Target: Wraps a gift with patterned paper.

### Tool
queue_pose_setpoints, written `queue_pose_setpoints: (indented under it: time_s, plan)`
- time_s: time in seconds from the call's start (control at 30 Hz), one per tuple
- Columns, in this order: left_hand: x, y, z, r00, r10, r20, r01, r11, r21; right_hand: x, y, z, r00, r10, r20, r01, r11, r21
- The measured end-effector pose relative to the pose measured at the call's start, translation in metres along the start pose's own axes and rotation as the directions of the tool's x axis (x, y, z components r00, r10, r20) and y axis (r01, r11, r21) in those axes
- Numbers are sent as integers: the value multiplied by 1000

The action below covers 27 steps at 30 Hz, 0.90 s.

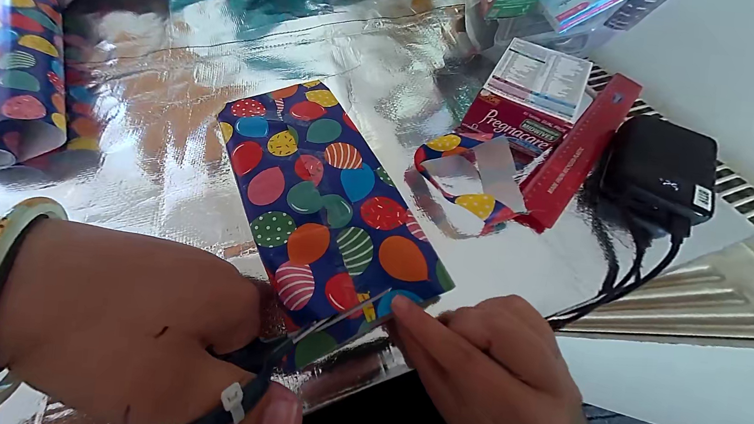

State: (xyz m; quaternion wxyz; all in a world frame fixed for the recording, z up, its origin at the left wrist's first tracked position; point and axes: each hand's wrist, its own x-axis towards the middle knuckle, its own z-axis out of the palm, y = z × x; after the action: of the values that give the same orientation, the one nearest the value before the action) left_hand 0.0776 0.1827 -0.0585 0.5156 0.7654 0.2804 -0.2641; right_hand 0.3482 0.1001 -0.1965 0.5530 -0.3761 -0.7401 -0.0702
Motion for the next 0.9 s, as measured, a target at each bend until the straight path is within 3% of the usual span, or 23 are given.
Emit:
queue_pose_setpoints:
  time_s: [0.13,0.7,0.9]
  plan:
    - [6,2,-3,1000,-24,17,24,1000,20,-1,1,-1,1000,-19,3,19,1000,-7]
    - [13,0,-9,995,98,-9,-96,989,116,-3,2,-1,999,-44,-1,44,999,10]
    - [13,4,-9,998,63,5,-63,998,26,-3,2,0,998,-54,-9,55,998,10]
